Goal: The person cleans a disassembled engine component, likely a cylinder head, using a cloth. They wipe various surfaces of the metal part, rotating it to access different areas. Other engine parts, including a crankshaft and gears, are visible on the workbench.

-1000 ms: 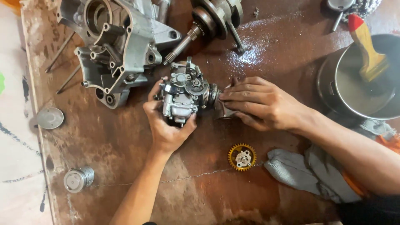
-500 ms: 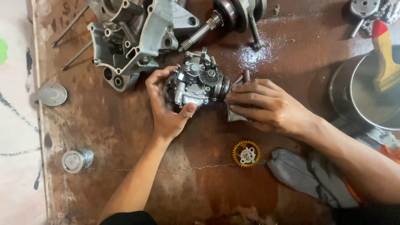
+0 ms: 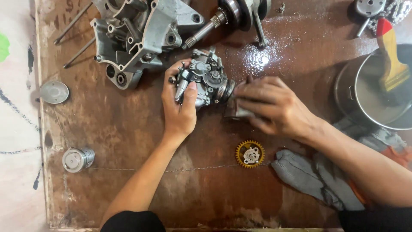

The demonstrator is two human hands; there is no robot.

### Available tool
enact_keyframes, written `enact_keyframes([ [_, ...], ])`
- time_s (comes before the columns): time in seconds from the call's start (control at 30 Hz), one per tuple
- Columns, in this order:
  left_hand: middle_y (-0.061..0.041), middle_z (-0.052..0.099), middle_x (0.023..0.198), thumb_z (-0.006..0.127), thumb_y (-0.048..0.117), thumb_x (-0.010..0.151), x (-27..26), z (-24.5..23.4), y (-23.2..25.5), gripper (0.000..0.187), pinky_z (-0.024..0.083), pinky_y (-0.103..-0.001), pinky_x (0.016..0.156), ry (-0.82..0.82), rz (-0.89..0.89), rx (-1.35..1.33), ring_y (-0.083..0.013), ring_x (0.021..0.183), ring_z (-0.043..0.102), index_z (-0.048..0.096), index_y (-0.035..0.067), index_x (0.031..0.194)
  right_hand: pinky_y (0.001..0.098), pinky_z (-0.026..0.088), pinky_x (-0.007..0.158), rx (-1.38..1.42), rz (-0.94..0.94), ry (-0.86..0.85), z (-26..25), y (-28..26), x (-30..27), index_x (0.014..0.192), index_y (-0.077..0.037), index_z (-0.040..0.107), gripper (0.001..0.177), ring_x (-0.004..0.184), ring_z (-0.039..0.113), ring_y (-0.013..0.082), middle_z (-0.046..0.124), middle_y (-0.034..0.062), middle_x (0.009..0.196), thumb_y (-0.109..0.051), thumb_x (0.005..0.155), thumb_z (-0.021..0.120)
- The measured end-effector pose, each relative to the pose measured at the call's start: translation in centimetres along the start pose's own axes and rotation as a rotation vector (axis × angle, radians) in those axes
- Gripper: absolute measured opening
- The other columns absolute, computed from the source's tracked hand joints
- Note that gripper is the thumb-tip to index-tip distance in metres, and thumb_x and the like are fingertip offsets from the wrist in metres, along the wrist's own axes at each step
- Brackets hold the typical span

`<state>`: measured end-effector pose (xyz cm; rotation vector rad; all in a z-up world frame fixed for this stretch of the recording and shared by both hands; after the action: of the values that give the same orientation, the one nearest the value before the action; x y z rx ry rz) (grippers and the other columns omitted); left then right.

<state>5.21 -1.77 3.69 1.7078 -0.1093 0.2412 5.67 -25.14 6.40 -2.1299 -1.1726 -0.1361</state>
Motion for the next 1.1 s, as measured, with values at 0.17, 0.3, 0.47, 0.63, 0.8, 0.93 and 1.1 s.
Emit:
enact_keyframes([
  [0.17, -0.014, 0.056, 0.139, 0.057, 0.021, 0.109, -0.4, 0.1, -0.1, 0.038, 0.043, -0.033, 0.116, 0.020, 0.105, -0.013, -0.0187, 0.127, 0.056, 0.047, 0.001, 0.140, 0.0423, 0.053, 0.106, 0.114, 0.130, 0.069, 0.9, 0.7, -0.9, 0.115, -0.003, 0.074, 0.030, 0.120, 0.066, 0.0279, 0.069, 0.0124, 0.128, -0.006, 0.085, 0.077],
  [0.3, -0.017, 0.056, 0.138, 0.057, 0.024, 0.108, -0.5, -0.1, -0.4, 0.041, 0.045, -0.034, 0.115, 0.030, 0.135, -0.020, -0.0208, 0.126, 0.056, 0.046, 0.001, 0.139, 0.0453, 0.055, 0.109, 0.114, -0.042, 0.115, 0.3, 0.5, -0.5, 0.113, 0.000, 0.073, 0.026, 0.120, 0.067, 0.0284, 0.070, 0.0139, 0.124, -0.003, 0.087, 0.076],
  [0.47, -0.019, 0.057, 0.136, 0.056, 0.029, 0.105, -0.7, -0.6, -0.5, 0.042, 0.045, -0.037, 0.112, 0.029, 0.202, 0.047, -0.0247, 0.127, 0.058, 0.048, 0.003, 0.136, 0.0473, 0.053, 0.108, 0.087, -0.006, 0.079, 0.7, 1.4, -0.6, 0.107, 0.002, 0.073, 0.025, 0.117, 0.068, 0.0294, 0.071, 0.0149, 0.120, -0.005, 0.084, 0.076],
  [0.63, -0.020, 0.057, 0.135, 0.058, 0.027, 0.104, -0.7, -0.6, 0.0, 0.040, 0.045, -0.037, 0.111, 0.031, 0.187, 0.051, -0.0247, 0.122, 0.057, 0.046, 0.001, 0.132, 0.0485, 0.051, 0.107, 0.052, -0.150, 0.103, 0.4, 0.4, -0.2, 0.108, 0.002, 0.074, 0.024, 0.117, 0.067, 0.0277, 0.072, 0.0152, 0.120, -0.006, 0.085, 0.076],
  [0.8, -0.020, 0.058, 0.135, 0.058, 0.028, 0.104, -0.6, -0.6, 0.0, 0.039, 0.043, -0.037, 0.111, 0.019, 0.200, 0.054, -0.0257, 0.126, 0.058, 0.047, 0.001, 0.129, 0.0455, 0.053, 0.105, -0.009, 0.032, 0.057, 0.4, 1.6, -0.6, 0.112, 0.003, 0.070, 0.025, 0.116, 0.068, 0.0280, 0.072, 0.0160, 0.121, -0.001, 0.087, 0.074],
  [0.93, -0.021, 0.057, 0.135, 0.058, 0.030, 0.102, -0.8, -0.6, -0.2, 0.043, 0.043, -0.037, 0.111, 0.019, 0.184, 0.042, -0.0258, 0.125, 0.058, 0.048, 0.001, 0.132, 0.0453, 0.053, 0.103, 0.041, -0.092, 0.106, -0.1, 0.2, -0.1, 0.116, 0.002, 0.066, 0.031, 0.115, 0.067, 0.0305, 0.070, 0.0169, 0.123, -0.002, 0.086, 0.074],
  [1.1, -0.021, 0.056, 0.136, 0.058, 0.031, 0.103, -0.8, -0.6, -0.1, 0.042, 0.044, -0.038, 0.116, 0.016, 0.194, 0.044, -0.0259, 0.126, 0.057, 0.048, 0.001, 0.131, 0.0494, 0.050, 0.104, -0.044, 0.008, -0.046, 0.6, 0.9, -0.1, 0.115, 0.000, 0.070, 0.043, 0.115, 0.064, 0.0316, 0.070, 0.0121, 0.117, -0.002, 0.073, 0.078],
])
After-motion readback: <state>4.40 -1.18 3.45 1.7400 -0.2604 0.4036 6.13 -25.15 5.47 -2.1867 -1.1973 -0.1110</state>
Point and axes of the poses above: each hand's wrist, its own x-axis towards the middle knuckle, its own z-axis out of the palm, y = z × x, the point moved 5 cm from there along x, towards the middle knuckle
